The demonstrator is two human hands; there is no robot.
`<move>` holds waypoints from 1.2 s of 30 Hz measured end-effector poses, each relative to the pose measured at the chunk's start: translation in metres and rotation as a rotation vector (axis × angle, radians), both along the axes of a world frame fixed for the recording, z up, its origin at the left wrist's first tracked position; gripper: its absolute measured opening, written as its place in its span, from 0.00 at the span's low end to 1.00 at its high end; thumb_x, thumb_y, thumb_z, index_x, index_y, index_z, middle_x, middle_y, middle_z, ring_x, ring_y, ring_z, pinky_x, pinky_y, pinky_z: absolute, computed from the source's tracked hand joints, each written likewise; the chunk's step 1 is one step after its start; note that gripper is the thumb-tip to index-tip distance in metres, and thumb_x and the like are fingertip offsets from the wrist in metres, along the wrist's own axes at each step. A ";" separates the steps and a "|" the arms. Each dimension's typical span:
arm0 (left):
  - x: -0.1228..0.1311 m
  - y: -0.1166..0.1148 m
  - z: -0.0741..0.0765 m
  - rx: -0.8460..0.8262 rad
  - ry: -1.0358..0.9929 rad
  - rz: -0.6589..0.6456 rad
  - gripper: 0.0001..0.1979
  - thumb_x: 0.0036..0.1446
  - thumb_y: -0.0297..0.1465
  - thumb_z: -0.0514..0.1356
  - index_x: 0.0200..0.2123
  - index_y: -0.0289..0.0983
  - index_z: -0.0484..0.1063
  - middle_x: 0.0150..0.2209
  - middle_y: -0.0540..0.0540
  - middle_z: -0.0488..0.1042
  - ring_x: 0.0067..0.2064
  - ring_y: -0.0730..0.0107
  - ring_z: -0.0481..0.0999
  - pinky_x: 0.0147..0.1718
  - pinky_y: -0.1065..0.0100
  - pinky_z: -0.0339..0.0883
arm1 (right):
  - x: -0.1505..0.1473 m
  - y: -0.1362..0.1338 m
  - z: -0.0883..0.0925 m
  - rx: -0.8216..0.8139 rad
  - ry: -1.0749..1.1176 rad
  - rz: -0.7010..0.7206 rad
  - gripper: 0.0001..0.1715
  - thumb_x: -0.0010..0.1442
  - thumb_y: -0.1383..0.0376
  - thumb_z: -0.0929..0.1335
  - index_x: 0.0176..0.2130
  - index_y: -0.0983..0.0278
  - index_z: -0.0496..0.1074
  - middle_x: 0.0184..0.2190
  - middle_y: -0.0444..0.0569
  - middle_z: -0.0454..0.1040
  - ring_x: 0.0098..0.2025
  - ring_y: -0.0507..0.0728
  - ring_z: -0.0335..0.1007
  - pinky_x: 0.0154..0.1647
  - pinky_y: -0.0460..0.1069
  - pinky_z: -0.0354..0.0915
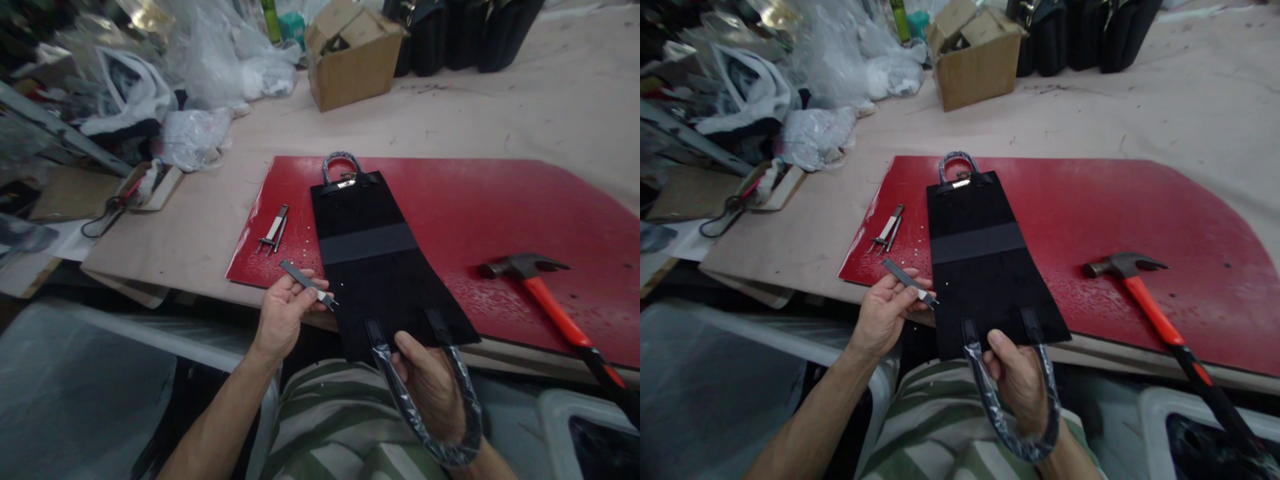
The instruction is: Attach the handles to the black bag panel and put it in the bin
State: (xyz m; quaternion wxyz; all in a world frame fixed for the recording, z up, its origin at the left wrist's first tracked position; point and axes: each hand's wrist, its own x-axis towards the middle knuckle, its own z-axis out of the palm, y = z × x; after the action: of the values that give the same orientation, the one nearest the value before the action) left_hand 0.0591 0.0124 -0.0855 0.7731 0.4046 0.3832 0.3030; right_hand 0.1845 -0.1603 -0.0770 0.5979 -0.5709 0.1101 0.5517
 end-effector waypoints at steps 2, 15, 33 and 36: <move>0.000 0.000 -0.001 0.016 -0.006 -0.009 0.23 0.51 0.33 0.71 0.47 0.33 0.68 0.38 0.43 0.80 0.35 0.65 0.82 0.30 0.72 0.77 | 0.000 -0.001 0.000 0.010 -0.020 0.002 0.35 0.39 0.44 0.79 0.11 0.65 0.64 0.11 0.45 0.61 0.16 0.48 0.58 0.17 0.45 0.55; 0.022 -0.007 0.028 0.279 -0.012 -0.145 0.13 0.61 0.33 0.65 0.43 0.37 0.65 0.38 0.45 0.81 0.35 0.62 0.83 0.31 0.66 0.80 | -0.002 -0.002 -0.012 0.072 -0.183 0.093 0.35 0.43 0.40 0.74 0.11 0.64 0.65 0.11 0.45 0.59 0.18 0.49 0.56 0.21 0.47 0.53; 0.050 -0.028 0.029 0.285 0.072 -0.292 0.13 0.60 0.32 0.65 0.42 0.37 0.63 0.36 0.45 0.81 0.40 0.64 0.82 0.40 0.67 0.75 | 0.003 0.003 -0.006 0.041 -0.214 0.093 0.31 0.47 0.45 0.72 0.12 0.63 0.63 0.11 0.43 0.58 0.16 0.48 0.50 0.20 0.47 0.51; 0.052 -0.028 0.028 0.275 0.068 -0.296 0.13 0.60 0.33 0.64 0.42 0.37 0.63 0.36 0.45 0.81 0.40 0.64 0.82 0.41 0.67 0.75 | 0.005 0.004 -0.008 0.089 -0.164 0.080 0.30 0.46 0.46 0.73 0.12 0.63 0.63 0.11 0.43 0.57 0.17 0.48 0.50 0.21 0.47 0.53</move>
State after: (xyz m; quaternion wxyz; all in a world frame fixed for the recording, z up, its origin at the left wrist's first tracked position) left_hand 0.1111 -0.0151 -0.0575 0.7331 0.5684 0.3005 0.2218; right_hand 0.1891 -0.1567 -0.0854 0.6071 -0.5911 0.0131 0.5309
